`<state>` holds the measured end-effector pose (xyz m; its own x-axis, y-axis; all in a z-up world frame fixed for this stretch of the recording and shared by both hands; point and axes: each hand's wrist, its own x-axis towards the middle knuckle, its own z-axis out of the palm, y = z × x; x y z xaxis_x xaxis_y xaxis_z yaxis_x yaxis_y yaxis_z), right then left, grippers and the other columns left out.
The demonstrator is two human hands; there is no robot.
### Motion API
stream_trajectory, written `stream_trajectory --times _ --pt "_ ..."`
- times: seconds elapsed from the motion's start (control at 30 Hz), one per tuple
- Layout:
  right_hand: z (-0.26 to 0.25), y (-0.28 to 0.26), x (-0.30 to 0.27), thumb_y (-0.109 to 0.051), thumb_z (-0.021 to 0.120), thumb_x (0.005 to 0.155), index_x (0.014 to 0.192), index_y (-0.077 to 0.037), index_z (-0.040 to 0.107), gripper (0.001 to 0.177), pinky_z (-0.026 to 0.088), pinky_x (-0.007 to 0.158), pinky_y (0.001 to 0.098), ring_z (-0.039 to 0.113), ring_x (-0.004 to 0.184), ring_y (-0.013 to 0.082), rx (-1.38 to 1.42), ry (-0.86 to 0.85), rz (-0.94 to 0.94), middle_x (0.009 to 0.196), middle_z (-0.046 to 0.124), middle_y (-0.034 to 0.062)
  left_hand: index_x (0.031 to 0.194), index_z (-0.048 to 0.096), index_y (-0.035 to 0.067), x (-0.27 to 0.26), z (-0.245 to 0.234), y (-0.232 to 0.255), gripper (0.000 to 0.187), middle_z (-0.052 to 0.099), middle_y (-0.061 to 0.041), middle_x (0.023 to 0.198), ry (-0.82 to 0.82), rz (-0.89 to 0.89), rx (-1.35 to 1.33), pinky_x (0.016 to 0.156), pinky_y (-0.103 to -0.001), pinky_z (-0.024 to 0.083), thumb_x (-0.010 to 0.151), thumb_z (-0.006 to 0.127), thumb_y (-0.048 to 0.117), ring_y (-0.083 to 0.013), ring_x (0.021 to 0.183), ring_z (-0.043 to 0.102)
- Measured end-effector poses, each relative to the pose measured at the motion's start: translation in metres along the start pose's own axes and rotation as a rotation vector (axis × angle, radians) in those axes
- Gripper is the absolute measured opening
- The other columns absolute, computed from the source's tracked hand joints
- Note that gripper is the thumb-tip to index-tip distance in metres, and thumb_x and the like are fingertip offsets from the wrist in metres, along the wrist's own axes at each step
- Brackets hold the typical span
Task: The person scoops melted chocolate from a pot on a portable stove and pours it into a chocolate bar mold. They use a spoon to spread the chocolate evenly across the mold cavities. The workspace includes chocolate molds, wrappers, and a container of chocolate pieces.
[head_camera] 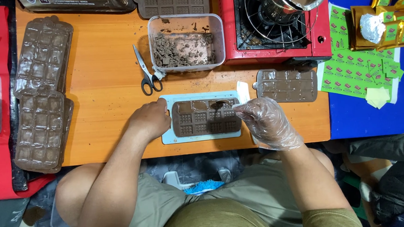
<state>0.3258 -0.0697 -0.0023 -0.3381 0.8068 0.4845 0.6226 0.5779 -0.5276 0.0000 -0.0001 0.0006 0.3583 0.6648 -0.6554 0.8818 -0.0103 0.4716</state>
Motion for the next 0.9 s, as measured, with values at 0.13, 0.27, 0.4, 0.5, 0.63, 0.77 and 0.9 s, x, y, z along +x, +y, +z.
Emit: stream_trajectory --times 0.13,0.27,0.4,0.5,0.63,0.77,0.9 --pt "0.0 0.002 -0.001 -0.006 0.077 0.092 0.098 -0.01 0.08 0.007 0.057 0.064 0.043 0.07 0.07 0.0338 -0.007 0.008 -0.018 0.08 0.072 0.0107 0.114 0.059 -0.002 0.0 0.0 0.0 0.024 0.068 -0.029 0.102 0.002 -0.003 -0.007 0.086 -0.056 0.056 0.096 0.052 0.012 -0.0467 0.107 0.068" --pt "0.001 0.01 -0.008 -0.011 0.075 0.095 0.097 -0.012 0.08 0.006 0.056 0.065 0.0411 0.069 0.07 0.0312 -0.043 0.021 -0.045 0.081 0.071 0.008 0.113 0.06 -0.002 0.0 0.0 0.0 0.024 0.068 -0.029 0.1 0.011 -0.003 -0.017 0.085 -0.055 0.056 0.096 0.052 0.012 -0.0465 0.106 0.068" --pt "-0.005 0.0 0.001 -0.007 0.075 0.094 0.096 -0.01 0.079 0.005 0.056 0.064 0.0411 0.068 0.068 0.0329 0.03 0.002 -0.031 0.078 0.071 0.0097 0.113 0.06 -0.003 -0.002 -0.001 0.001 0.023 0.068 -0.03 0.101 0.008 0.002 -0.014 0.085 -0.056 0.056 0.096 0.052 0.012 -0.0478 0.107 0.068" --pt "-0.006 -0.004 0.003 -0.009 0.075 0.094 0.095 -0.011 0.081 0.006 0.055 0.062 0.0419 0.067 0.068 0.0331 -0.029 0.003 -0.031 0.077 0.07 0.0102 0.113 0.06 -0.003 -0.001 0.001 -0.001 0.024 0.068 -0.03 0.102 0.011 0.0 -0.016 0.085 -0.056 0.056 0.096 0.05 0.011 -0.0479 0.107 0.068" --pt "-0.01 -0.009 0.01 -0.01 0.073 0.096 0.096 -0.01 0.08 0.007 0.054 0.061 0.0419 0.066 0.065 0.0332 -0.025 -0.008 -0.073 0.076 0.069 0.0108 0.113 0.059 -0.002 0.0 0.0 -0.001 0.023 0.068 -0.029 0.101 0.007 0.005 -0.01 0.085 -0.055 0.056 0.096 0.051 0.012 -0.0466 0.106 0.068" --pt "-0.009 -0.004 0.004 -0.014 0.073 0.096 0.095 -0.011 0.081 0.008 0.055 0.063 0.0407 0.066 0.067 0.0319 -0.076 0.006 -0.097 0.078 0.069 0.01 0.113 0.059 -0.002 0.003 0.002 -0.002 0.024 0.068 -0.028 0.1 0.007 0.001 -0.012 0.084 -0.055 0.057 0.095 0.049 0.01 -0.0463 0.104 0.068" --pt "-0.012 -0.01 0.012 -0.007 0.073 0.095 0.093 -0.006 0.079 0.006 0.054 0.059 0.0444 0.066 0.064 0.0366 -0.027 -0.017 -0.093 0.074 0.068 0.0143 0.114 0.059 -0.001 0.003 0.003 -0.003 0.024 0.068 -0.027 0.099 0.011 -0.008 -0.03 0.083 -0.054 0.057 0.095 0.049 0.01 -0.0447 0.103 0.069"
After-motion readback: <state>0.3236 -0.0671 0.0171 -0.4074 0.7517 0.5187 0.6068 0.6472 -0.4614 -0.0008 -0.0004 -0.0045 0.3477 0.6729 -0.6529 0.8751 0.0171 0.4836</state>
